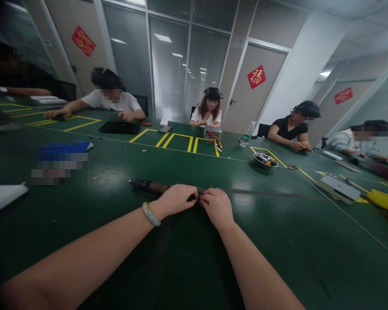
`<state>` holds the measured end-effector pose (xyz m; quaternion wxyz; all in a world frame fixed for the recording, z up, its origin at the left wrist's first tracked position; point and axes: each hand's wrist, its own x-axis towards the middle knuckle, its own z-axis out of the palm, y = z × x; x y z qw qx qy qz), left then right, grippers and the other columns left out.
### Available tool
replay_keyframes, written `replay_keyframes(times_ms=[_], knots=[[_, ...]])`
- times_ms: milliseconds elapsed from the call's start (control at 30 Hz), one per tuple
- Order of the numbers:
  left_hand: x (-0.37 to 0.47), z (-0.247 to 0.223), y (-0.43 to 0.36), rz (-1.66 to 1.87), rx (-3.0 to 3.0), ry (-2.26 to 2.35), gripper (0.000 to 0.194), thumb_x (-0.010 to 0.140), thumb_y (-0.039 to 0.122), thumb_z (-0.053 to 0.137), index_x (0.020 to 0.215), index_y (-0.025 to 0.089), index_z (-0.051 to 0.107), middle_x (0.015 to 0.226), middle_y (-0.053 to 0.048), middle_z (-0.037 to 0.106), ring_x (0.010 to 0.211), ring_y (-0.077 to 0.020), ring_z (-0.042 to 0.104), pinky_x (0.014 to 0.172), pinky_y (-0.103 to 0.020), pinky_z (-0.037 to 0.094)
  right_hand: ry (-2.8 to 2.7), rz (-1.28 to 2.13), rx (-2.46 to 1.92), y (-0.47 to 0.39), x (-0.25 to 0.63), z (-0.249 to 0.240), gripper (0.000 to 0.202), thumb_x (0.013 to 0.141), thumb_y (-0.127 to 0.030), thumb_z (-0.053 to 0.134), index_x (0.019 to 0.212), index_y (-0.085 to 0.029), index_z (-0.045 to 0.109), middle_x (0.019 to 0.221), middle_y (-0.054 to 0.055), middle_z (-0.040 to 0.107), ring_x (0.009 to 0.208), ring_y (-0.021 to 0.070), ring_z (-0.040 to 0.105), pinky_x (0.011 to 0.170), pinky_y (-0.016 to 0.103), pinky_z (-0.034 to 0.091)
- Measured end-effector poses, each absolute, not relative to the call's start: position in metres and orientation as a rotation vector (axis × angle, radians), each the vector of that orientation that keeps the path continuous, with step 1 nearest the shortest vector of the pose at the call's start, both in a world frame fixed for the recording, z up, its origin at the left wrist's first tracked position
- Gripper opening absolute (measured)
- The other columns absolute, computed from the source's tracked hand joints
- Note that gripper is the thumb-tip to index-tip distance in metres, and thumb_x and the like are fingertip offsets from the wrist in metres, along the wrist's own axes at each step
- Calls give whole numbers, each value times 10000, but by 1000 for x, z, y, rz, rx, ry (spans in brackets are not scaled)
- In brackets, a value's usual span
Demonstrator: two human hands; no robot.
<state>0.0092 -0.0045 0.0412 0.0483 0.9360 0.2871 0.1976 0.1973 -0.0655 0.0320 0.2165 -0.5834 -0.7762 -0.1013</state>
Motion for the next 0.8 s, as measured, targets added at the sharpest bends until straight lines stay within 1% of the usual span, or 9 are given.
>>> replay_keyframes(times_ms=[100, 200, 267, 367, 467, 600, 700, 733, 800], knots=[[10, 41, -5, 591, 2874, 897, 129, 873, 312, 552, 929, 203, 592, 917, -26, 653, 851, -188, 625, 772, -303, 464, -2159, -222, -1627, -62, 196, 27, 125, 868, -232, 577, 926, -248, 687, 1072, 22, 683, 1049, 181, 600, 930, 329, 428], [9, 42, -7, 599, 2888, 900, 159, 876, 325, 547, 979, 209, 582, 944, -32, 655, 853, -199, 629, 763, -315, 470, -2188, -212, -1689, -60, 194, 25, 157, 878, -202, 544, 980, -242, 656, 1017, 30, 696, 1019, 185, 625, 965, 341, 425], [9, 44, -9, 629, 2890, 865, 244, 865, 330, 561, 1084, 221, 557, 994, -36, 656, 885, -207, 629, 784, -328, 472, -2230, -236, -1706, -59, 193, 26, 159, 887, -173, 506, 963, -214, 640, 968, 45, 700, 992, 188, 636, 982, 346, 418], [8, 47, -12, 752, 2894, 774, 402, 845, 310, 583, 1230, 234, 492, 1099, -37, 645, 992, -211, 607, 945, -379, 421, -2306, -279, -1675, -57, 192, 27, 169, 885, -128, 467, 937, -171, 622, 953, 76, 697, 993, 189, 634, 1018, 345, 392], [7, 49, -13, 855, 2900, 711, 412, 853, 283, 563, 1256, 240, 488, 1163, -28, 629, 1094, -194, 565, 1087, -397, 294, -2324, -295, -1682, -51, 195, 29, 173, 882, -133, 468, 961, -163, 619, 971, 86, 696, 1006, 193, 631, 1033, 348, 380], [1, 50, -10, 915, 2896, 700, 406, 875, 261, 519, 1280, 241, 489, 1253, -25, 590, 1234, -188, 476, 1137, -386, 221, -2253, -279, -1826, -45, 228, 31, 184, 893, -224, 466, 960, -196, 635, 967, 74, 700, 1051, 221, 618, 995, 367, 412], [-2, 48, -7, 912, 2872, 716, 438, 896, 291, 498, 1329, 251, 450, 1310, -20, 557, 1277, -190, 441, 1145, -404, 206, -2127, -266, -1995, -58, 289, 29, 239, 884, -326, 441, 947, -227, 650, 970, 75, 699, 1105, 252, 593, 936, 379, 451], [-3, 47, -6, 897, 2863, 724, 451, 903, 316, 494, 1345, 254, 434, 1330, -20, 543, 1288, -190, 430, 1145, -408, 208, -2067, -256, -2057, -68, 315, 27, 264, 877, -361, 426, 936, -239, 653, 965, 76, 699, 1076, 256, 609, 897, 375, 472], [-3, 43, -3, 858, 2846, 744, 478, 917, 375, 477, 1374, 260, 402, 1375, -21, 506, 1319, -190, 395, 1141, -408, 215, -1915, -222, -2201, -97, 371, 25, 323, 860, -432, 385, 908, -261, 655, 918, 81, 702, 867, 257, 676, 744, 366, 518]])
